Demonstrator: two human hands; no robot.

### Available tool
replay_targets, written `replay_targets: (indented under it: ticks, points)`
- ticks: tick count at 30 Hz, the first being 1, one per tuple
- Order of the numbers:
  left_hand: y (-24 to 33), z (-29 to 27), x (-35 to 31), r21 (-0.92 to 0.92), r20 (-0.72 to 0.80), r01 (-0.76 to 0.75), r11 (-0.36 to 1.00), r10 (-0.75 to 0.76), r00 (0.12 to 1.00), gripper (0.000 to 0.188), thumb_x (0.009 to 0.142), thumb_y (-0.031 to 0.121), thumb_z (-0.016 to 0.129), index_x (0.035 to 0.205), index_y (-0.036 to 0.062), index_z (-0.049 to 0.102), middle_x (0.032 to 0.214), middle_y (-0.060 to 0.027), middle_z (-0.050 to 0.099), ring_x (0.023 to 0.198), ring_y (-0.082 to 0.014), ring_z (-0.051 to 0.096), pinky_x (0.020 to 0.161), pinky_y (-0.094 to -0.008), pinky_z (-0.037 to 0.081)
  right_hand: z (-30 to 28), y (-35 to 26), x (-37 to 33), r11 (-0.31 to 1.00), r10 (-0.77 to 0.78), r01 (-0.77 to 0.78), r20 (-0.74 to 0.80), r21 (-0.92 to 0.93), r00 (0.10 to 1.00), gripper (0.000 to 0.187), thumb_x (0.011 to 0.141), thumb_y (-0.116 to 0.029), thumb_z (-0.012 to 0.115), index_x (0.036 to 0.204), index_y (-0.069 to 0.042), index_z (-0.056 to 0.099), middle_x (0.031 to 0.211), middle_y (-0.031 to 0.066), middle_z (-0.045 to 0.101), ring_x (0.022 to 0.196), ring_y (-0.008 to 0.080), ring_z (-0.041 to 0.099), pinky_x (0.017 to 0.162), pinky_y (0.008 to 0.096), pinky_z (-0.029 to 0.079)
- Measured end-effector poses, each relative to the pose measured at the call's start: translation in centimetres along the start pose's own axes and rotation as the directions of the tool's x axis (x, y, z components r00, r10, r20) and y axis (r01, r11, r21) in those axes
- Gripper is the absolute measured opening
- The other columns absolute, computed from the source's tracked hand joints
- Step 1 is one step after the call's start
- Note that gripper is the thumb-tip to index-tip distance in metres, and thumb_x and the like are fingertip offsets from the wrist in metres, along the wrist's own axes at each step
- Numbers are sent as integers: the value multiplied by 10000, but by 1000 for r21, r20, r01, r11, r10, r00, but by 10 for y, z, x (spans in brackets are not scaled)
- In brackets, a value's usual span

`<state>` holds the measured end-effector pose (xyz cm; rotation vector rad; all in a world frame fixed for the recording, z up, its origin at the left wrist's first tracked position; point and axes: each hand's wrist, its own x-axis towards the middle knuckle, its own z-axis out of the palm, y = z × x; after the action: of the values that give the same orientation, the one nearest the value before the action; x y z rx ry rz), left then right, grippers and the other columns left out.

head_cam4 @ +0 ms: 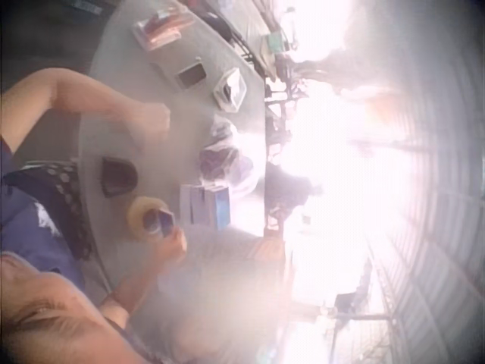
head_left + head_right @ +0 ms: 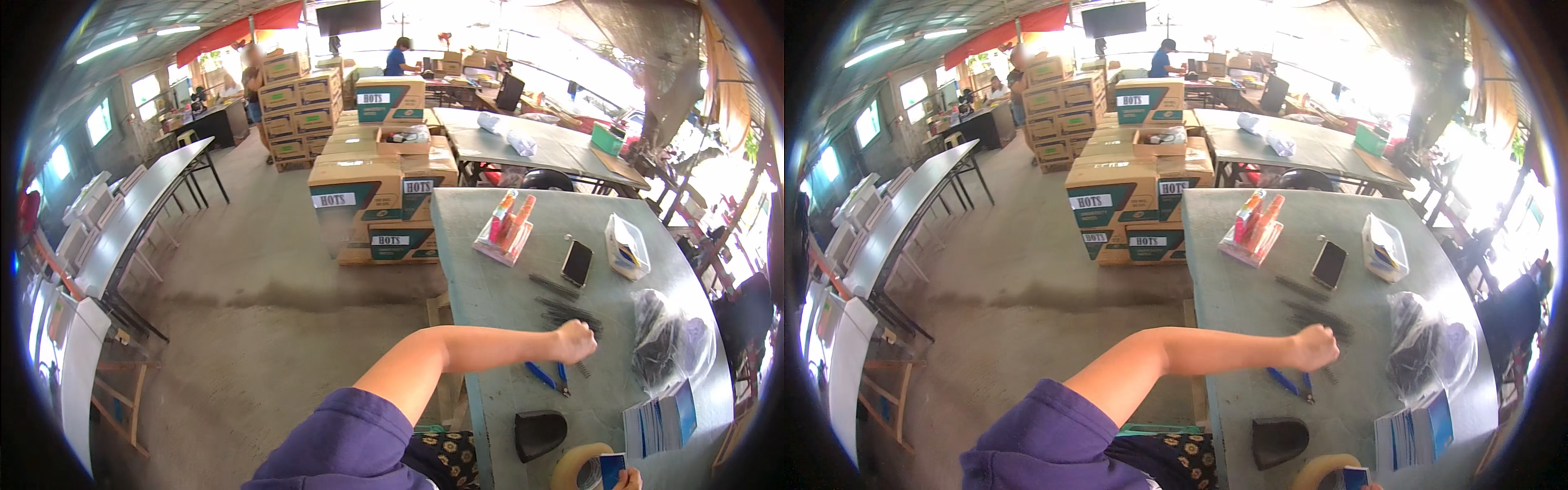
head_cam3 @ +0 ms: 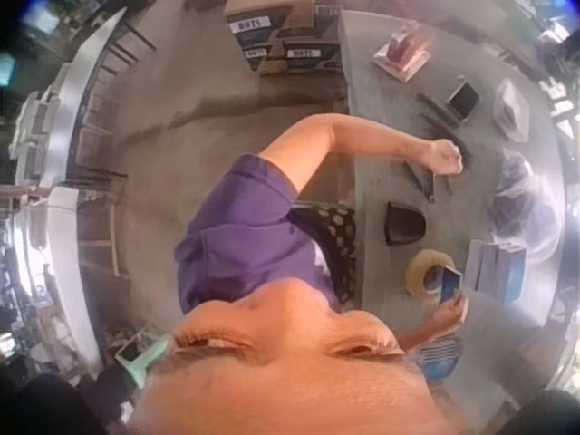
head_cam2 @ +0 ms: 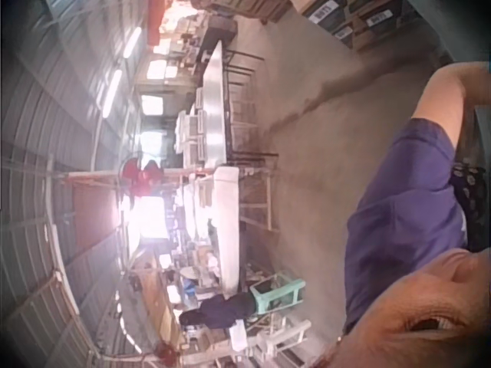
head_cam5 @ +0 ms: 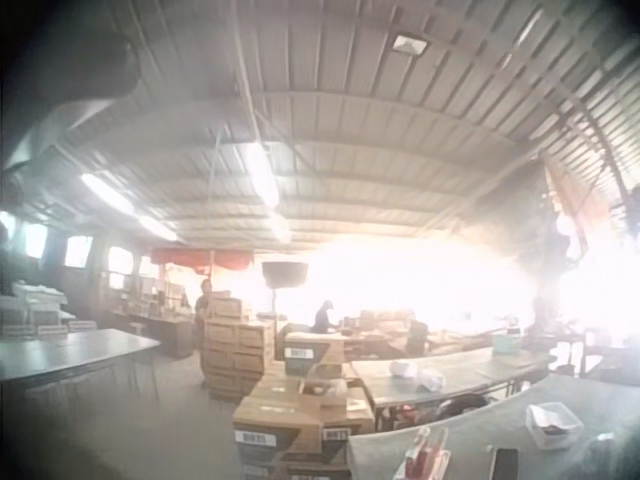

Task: The person repeatedly wraps clear packing tape around the spiral-bound edges of small blue notebooks. They pull tape from a roll, press it onto the notebook spine, and place each finished unit into a growing stack on the table.

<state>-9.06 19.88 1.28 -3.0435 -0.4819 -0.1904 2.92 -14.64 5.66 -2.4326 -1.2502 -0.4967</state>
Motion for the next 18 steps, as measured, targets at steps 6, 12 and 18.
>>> replay_targets:
  ticks: [6, 12, 18]
  points:
    - [-53, 85, -13, -181, -96, 174, 968, -194, 976, 225, 771, 282, 663, 801, 64, 704, 866, -125, 679, 885, -304, 642, 744, -388, 516, 17, -10, 6, 999, 15, -15, 0, 49, 1000, 174, 882, -172, 567, 962, -71, 684, 906, 146, 668, 808, 332, 636, 690, 395, 487]
    - [-55, 68, -6, -218, -168, 179, 959, -218, 961, 145, 680, 73, 627, 802, 5, 666, 912, -194, 643, 884, -321, 624, 761, -381, 508, 15, 15, 10, 910, 91, -84, 2, 407, 996, 169, 872, -100, 545, 968, -63, 680, 852, 154, 669, 785, 332, 637, 682, 399, 492]
    - [-32, 25, -7, -294, -185, 231, 927, -293, 938, 338, 769, 107, 554, 1080, -27, 549, 977, -219, 580, 924, -345, 594, 789, -387, 498, 15, -6, 18, 999, 9, -13, 87, 50, 996, 176, 884, -182, 582, 970, -57, 671, 863, 153, 666, 769, 295, 643, 682, 362, 500]
